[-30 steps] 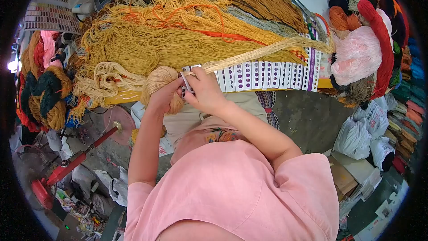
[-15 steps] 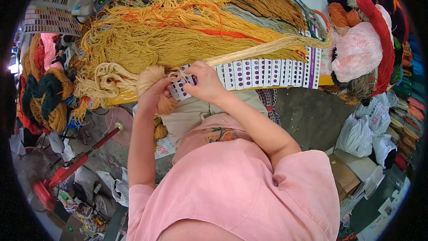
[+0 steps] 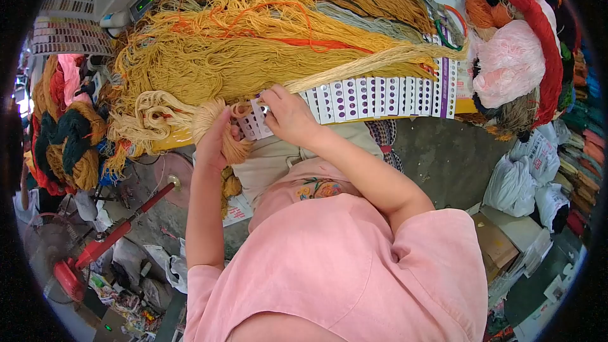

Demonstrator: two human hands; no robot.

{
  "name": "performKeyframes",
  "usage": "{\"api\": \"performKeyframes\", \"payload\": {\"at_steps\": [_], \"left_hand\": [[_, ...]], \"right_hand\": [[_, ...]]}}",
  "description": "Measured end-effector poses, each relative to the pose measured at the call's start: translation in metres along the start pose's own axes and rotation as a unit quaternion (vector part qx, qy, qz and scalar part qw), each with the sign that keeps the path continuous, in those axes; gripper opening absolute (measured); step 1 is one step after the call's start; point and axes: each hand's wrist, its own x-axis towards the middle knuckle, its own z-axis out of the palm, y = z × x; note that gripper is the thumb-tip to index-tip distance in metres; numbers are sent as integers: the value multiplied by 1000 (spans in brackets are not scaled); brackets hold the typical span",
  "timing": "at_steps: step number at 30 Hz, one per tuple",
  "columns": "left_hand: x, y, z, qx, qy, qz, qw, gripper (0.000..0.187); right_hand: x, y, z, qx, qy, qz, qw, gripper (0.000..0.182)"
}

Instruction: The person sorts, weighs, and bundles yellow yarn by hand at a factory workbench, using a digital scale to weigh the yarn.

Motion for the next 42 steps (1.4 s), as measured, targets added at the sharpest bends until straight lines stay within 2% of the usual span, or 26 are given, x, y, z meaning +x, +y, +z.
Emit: {"api": "performKeyframes", "payload": {"at_steps": [1,3,4,8,11,12,14,16,17,18,19,20,22,23,24,25,27,28,30,31,33,35,37,38,40,42], "left_hand": [[4,-6,1,1,-1,1,1000,15],[11,-21,2,128,29,115,985,12],[13,-24,0,159,45,136,977,9],[7,-9,-7,37,7,46,998,12],[-18,8,-7,-158,-201,-6,967,27],[-15,8,-11,-155,-200,-7,967,27],[-3,6,-17,-154,-275,-37,948,31],[12,2,1,34,-209,-40,976,29],[19,-4,11,111,-192,-34,974,28],[20,-10,22,243,-117,-51,962,21],[22,-10,25,241,-119,-51,962,21],[23,-10,27,219,-97,-56,969,15],[25,-4,22,149,-37,-57,986,9],[27,0,10,35,-111,-71,991,10],[26,3,0,-79,-182,-83,977,10],[25,3,-7,-121,-226,-98,962,11],[20,5,-2,-61,-227,-117,965,12],[17,6,2,-2,-230,-134,964,12],[15,10,7,28,-209,-128,969,13],[12,13,9,1,-149,-105,983,15],[7,20,3,-37,-23,-96,994,24],[1,32,-14,-115,-29,-82,989,26],[-11,49,-32,-141,15,-6,990,23],[-18,59,-49,-164,42,49,984,22],[-19,84,-118,-239,-185,104,947,19],[-30,97,-137,-293,-70,140,943,16]], "right_hand": [[0,0,0,0,2,0,1000,27],[-1,0,0,13,-2,-1,1000,27],[-1,1,1,13,0,0,1000,27],[-2,1,0,-8,-1,10,1000,27],[0,4,3,-12,23,5,1000,28],[0,5,4,-13,45,-13,999,30],[-1,4,3,37,53,2,998,26],[0,2,1,81,62,16,995,22],[1,2,1,131,65,62,987,20],[1,1,-1,180,69,107,975,17],[3,2,-5,219,21,190,957,17],[3,4,-6,217,21,190,957,17],[3,11,-5,402,43,164,900,20],[3,13,-4,490,54,147,857,21],[4,13,-5,491,55,148,857,21],[5,12,-5,429,-4,152,890,20],[10,-2,-8,353,-110,135,919,19],[11,-4,-5,354,-110,135,919,19],[14,-3,-1,219,-67,99,968,16],[12,5,6,242,-22,81,967,16],[14,-7,-2,499,8,170,850,17],[12,10,2,446,-41,184,875,16],[10,16,4,355,-89,159,917,17],[12,7,-5,320,-84,195,923,17],[11,7,0,293,-71,147,942,14],[14,1,0,212,-51,76,973,13]]}}
